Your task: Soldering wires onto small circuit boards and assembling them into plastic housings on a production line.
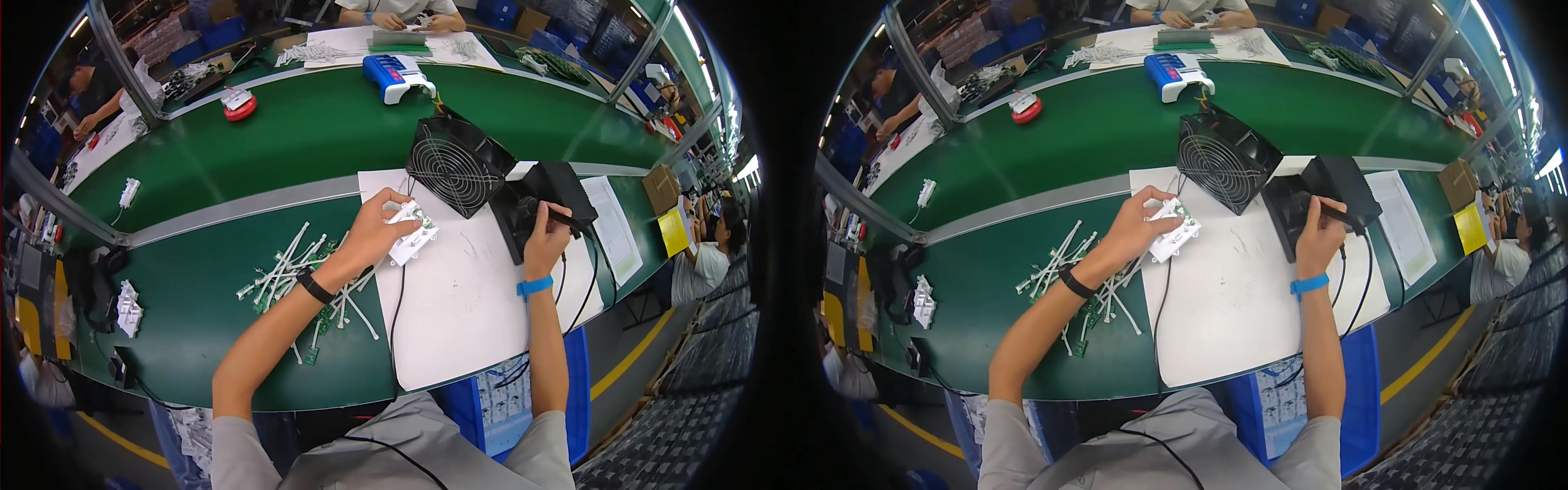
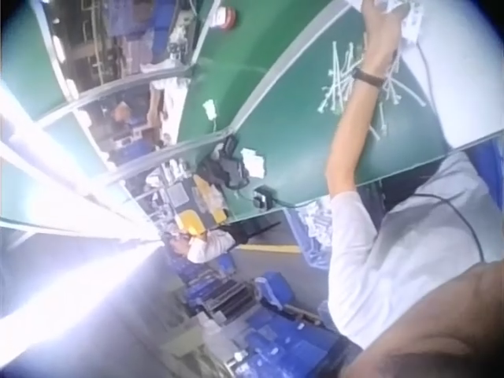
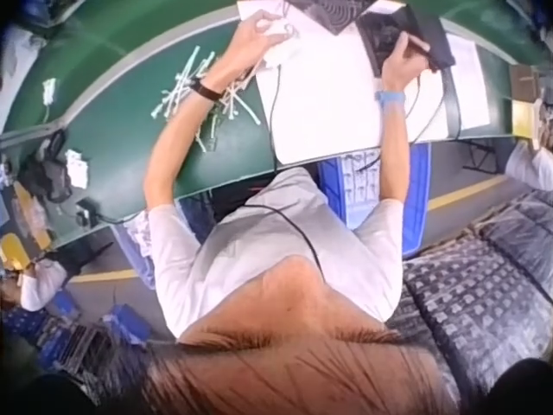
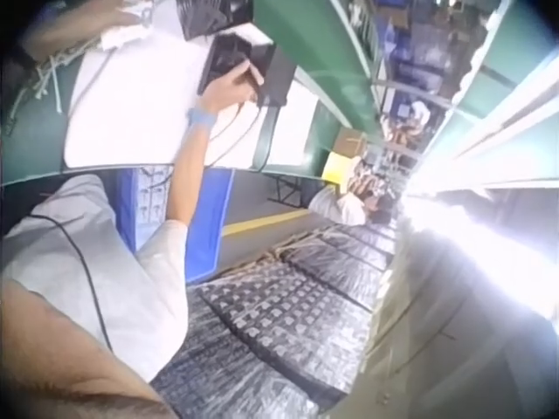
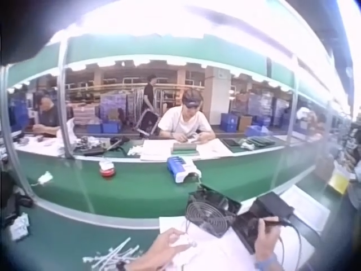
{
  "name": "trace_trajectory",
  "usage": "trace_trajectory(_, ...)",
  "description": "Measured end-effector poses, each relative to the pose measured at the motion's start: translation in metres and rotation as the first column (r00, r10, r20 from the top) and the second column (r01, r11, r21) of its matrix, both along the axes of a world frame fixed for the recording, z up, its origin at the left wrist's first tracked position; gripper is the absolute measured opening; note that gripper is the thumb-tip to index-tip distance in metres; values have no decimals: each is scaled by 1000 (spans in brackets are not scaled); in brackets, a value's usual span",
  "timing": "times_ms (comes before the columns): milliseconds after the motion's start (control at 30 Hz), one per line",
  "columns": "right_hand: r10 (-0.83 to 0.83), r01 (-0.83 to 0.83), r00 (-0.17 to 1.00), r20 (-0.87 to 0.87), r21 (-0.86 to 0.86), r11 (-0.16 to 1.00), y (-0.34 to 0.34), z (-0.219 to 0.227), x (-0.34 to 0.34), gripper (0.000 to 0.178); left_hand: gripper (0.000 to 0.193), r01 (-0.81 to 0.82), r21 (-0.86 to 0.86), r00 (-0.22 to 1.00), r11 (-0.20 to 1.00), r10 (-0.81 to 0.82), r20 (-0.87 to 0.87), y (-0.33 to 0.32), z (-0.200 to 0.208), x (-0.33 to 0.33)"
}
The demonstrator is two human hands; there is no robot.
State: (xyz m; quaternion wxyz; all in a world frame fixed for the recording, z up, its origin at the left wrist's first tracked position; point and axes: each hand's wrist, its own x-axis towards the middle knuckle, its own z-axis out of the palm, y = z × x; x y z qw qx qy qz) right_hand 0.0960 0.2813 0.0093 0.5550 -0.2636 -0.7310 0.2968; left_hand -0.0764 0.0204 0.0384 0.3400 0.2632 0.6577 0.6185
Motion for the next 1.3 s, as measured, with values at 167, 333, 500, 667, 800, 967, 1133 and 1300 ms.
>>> trace_trajectory(167,60,-61,998,-21,-62,996,6,0,-13,15,42,-19,-24,1000,1000,20,16,11,0,2)
trace_trajectory(333,79,-69,992,102,-96,993,10,17,-25,18,43,-29,-23,999,999,28,-27,13,0,5)
trace_trajectory(500,44,-44,999,-12,-43,998,24,-7,-35,19,44,12,-43,1000,999,-12,-11,18,-3,17)
trace_trajectory(667,67,-67,997,-35,-8,998,31,-10,-36,15,48,99,-140,993,985,-108,-56,18,-1,25)
trace_trajectory(800,56,-54,994,-97,18,998,31,-5,-32,12,51,49,-208,991,977,-74,-112,23,1,29)
trace_trajectory(967,-22,66,974,-225,192,979,17,27,-5,14,45,40,-187,943,982,-99,-317,22,-12,13)
trace_trajectory(1133,102,-56,954,-282,165,985,-10,7,28,13,41,129,-235,797,963,-242,-554,35,-7,1)
trace_trajectory(1300,261,-291,948,-180,-167,942,-43,-6,34,9,48,-24,-111,483,994,-86,-871,25,-13,10)
